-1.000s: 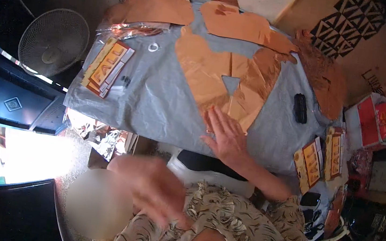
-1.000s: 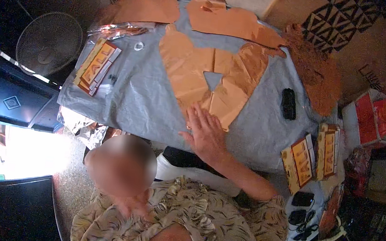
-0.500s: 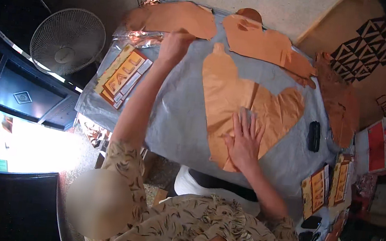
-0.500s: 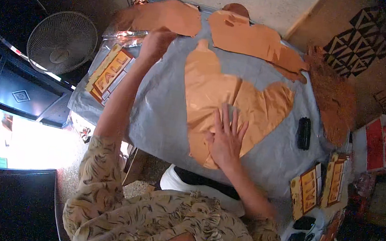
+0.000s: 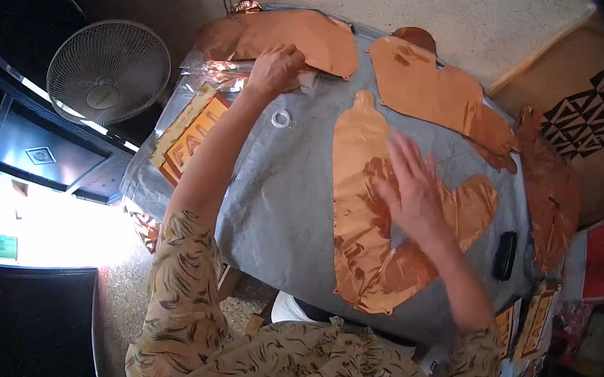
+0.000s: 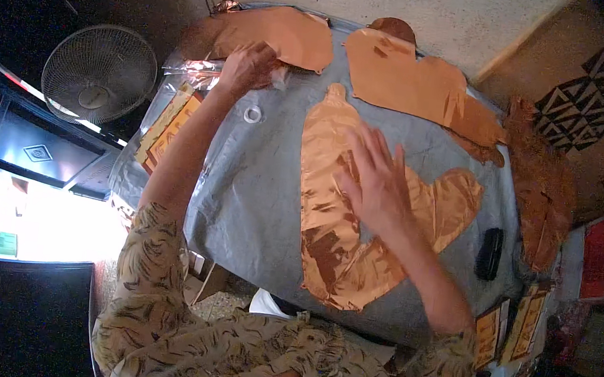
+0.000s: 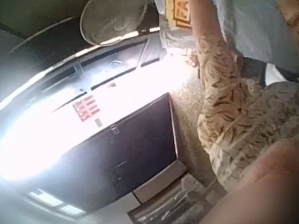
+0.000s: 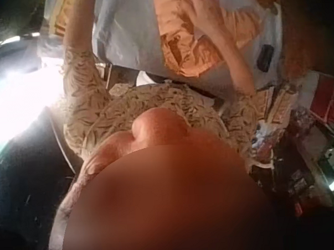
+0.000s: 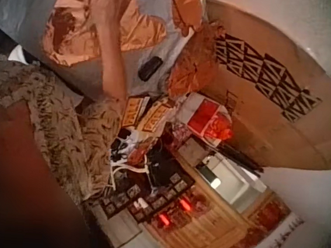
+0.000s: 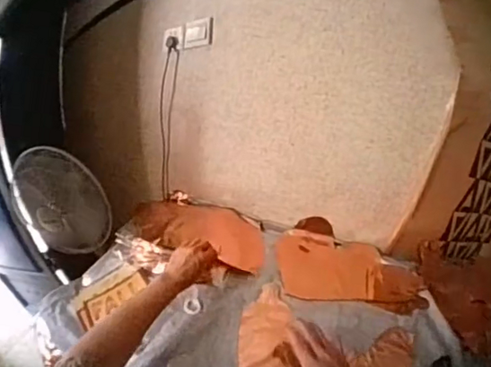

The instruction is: Folding and placing copper-colored foil balloons into plastic sleeves with cardboard inserts.

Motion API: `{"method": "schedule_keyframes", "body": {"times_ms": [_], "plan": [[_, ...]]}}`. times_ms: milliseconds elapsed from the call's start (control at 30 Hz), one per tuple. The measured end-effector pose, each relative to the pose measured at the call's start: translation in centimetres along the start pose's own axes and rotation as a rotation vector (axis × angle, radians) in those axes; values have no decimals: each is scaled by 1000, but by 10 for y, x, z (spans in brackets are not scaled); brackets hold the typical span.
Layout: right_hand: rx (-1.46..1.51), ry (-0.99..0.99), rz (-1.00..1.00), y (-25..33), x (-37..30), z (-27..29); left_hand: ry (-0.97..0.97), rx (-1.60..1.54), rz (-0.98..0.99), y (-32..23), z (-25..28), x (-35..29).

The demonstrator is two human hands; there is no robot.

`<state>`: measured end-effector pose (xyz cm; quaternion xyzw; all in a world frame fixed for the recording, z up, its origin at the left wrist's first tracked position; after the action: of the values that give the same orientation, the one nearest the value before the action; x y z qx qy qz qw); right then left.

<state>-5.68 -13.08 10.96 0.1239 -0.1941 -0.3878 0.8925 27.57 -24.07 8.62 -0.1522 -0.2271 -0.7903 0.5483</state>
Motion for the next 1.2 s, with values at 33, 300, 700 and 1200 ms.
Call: {"method": "schedule_keyframes", "body": {"times_ms": [33,300,700,1200], "plan": [[-2,0,-1,-9,22,-1,-24,-13,35,0,2,3],[267,-212,53,-13,187,-18,-252,-363,284,34,41,4],[676,-13,157,26,196,-10,-400,-135,-68,-36,111,2],[-475,-535,394,45,-4,165,-217,-336,-161,-119,119,-12]]}}
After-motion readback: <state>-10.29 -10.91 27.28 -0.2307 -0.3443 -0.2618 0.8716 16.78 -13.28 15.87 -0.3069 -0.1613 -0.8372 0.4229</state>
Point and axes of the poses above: each hand's wrist, its own x-axis towards the middle knuckle, its own z-axis out of the back of the hand, y = z × x, the point moved 8 cm from there along x, towards the middle knuckle, and after that the axes turned 9 degrees about -z, right-handed, at the moved point
